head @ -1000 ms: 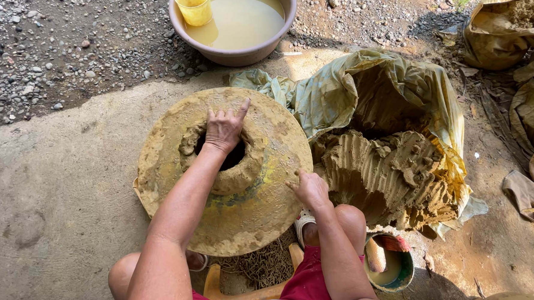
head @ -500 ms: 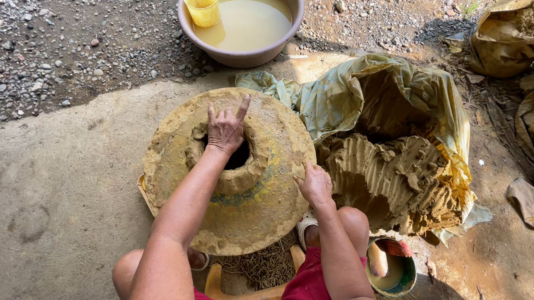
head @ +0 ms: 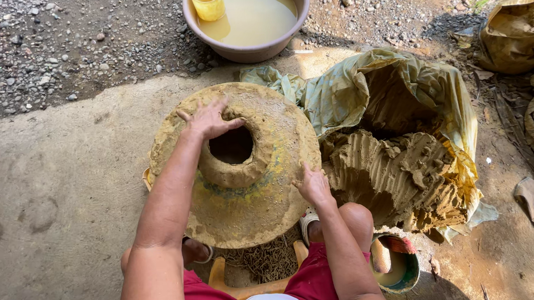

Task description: The person shapes a large mass of clay on a potter's wheel by pressing their hands into the center and smoothing the exterior, then uses a wooden rib tool to refine the neck of the vessel.

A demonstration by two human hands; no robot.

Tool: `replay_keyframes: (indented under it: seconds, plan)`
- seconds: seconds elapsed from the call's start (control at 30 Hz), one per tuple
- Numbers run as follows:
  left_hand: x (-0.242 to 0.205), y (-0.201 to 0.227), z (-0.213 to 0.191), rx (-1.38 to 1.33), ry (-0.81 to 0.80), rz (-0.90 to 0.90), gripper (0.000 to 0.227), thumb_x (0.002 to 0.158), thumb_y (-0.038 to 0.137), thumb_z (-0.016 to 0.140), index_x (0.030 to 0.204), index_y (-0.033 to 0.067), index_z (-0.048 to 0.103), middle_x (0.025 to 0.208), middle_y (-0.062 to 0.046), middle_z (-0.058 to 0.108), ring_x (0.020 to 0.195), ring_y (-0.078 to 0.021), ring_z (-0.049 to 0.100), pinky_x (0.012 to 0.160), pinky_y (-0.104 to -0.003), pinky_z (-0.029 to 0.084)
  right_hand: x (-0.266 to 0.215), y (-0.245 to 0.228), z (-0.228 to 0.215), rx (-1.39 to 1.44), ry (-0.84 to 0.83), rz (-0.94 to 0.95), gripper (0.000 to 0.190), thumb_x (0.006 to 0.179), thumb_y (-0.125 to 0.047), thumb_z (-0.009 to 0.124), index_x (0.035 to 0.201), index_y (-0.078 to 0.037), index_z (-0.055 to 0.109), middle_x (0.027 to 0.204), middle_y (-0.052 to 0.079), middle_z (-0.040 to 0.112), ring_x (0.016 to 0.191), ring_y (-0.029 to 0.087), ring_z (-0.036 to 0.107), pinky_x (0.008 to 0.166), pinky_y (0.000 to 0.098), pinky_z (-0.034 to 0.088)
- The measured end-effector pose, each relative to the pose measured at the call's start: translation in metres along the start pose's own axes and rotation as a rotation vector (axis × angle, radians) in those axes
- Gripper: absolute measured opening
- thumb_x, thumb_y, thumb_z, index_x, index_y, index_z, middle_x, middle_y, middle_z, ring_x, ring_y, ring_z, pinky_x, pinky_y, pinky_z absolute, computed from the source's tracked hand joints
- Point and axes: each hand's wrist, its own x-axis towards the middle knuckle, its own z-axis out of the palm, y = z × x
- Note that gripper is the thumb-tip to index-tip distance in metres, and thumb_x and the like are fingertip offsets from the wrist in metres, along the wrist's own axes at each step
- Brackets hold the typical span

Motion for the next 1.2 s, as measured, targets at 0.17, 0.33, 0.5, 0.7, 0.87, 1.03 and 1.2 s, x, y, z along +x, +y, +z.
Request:
replay_keyframes:
  seconds: [0.17, 0.33, 0.5, 0.7, 0.87, 1.03, 1.2]
  plan:
    - [-0.02, -0.018, -0.016, -0.692, -0.058, -0.079, 0.089, 0.089, 0.059, 0.05, 0.165, 0.039, 0.009, 0.173, -0.012, 0.008, 0.146, -0.0381, 0.034, 0.115, -0.066, 0.032, -0.03, -0.013, -0.045, 0.151, -0.013, 0.047, 0.07, 0.092, -0.04, 0.073, 0.155, -0.024, 0.046, 0.13, 0.021, 0.07, 0.123, 0.037, 0.067, 0.107, 0.05, 0.053]
    - [-0.036, -0.134, 0.019, -0.522, 0.641, -0.264, 0.082, 0.101, 0.053, 0.059, 0.168, 0.0247, 0.022, 0.173, -0.01, 0.03, 0.153, -0.0376, 0.039, 0.115, -0.06, 0.041, -0.009, -0.039, -0.071, 0.568, 0.378, -0.319, 0.036, 0.093, -0.032, 0.075, 0.127, -0.021, 0.074, 0.142, 0.009, 0.062, 0.123, 0.032, 0.062, 0.1, 0.0559, 0.05]
    - [-0.07, -0.254, 0.136, -0.77, 0.326, -0.719, 0.117, 0.082, 0.069, 0.072, 0.167, 0.0124, 0.015, 0.156, -0.03, 0.048, 0.107, -0.0328, 0.055, 0.082, -0.041, 0.042, 0.073, -0.098, -0.082, 0.804, 0.295, -0.408, 0.024, 0.09, -0.025, 0.078, 0.111, -0.016, 0.081, 0.113, 0.005, 0.079, 0.101, 0.018, 0.074, 0.09, 0.0376, 0.06]
    - [-0.063, -0.278, 0.206, -1.239, 0.507, -0.473, 0.117, 0.072, 0.055, 0.084, 0.164, 0.0104, 0.025, 0.16, -0.025, 0.044, 0.144, -0.0393, 0.046, 0.118, -0.053, 0.039, 0.109, -0.097, -0.06, 1.06, 0.228, -0.532, 0.016, 0.086, -0.01, 0.082, 0.1, -0.004, 0.082, 0.092, 0.006, 0.079, 0.081, 0.011, 0.07, 0.078, 0.0274, 0.059]
    - [-0.08, -0.269, 0.222, -1.208, 0.531, -0.575, 0.119, 0.081, 0.053, 0.083, 0.162, 0.0043, 0.01, 0.164, -0.024, 0.022, 0.148, -0.0402, 0.029, 0.118, -0.056, 0.026, 0.087, -0.092, -0.051, 1.035, 0.348, -0.475, 0.015, 0.082, -0.007, 0.083, 0.096, -0.005, 0.081, 0.088, 0.003, 0.078, 0.077, 0.008, 0.071, 0.074, 0.0257, 0.06]
    - [-0.12, -0.235, 0.253, -1.137, 0.661, -0.649, 0.109, 0.083, 0.06, 0.077, 0.162, 0.0021, 0.028, 0.164, -0.023, 0.039, 0.149, -0.0367, 0.041, 0.124, -0.049, 0.033, 0.073, -0.087, -0.046, 1.057, 0.36, -0.419, 0.014, 0.082, -0.007, 0.083, 0.095, -0.003, 0.081, 0.086, 0.003, 0.079, 0.077, 0.008, 0.07, 0.074, 0.0255, 0.059]
    - [-0.166, -0.16, 0.302, -1.277, 0.646, -0.997, 0.111, 0.079, 0.064, 0.073, 0.159, 0.0032, 0.025, 0.161, -0.021, 0.037, 0.144, -0.0355, 0.039, 0.119, -0.049, 0.032, 0.072, -0.079, -0.038, 1.209, 0.288, -0.468, 0.015, 0.083, -0.005, 0.082, 0.097, -0.001, 0.081, 0.088, 0.004, 0.079, 0.077, 0.009, 0.07, 0.074, 0.0258, 0.058]
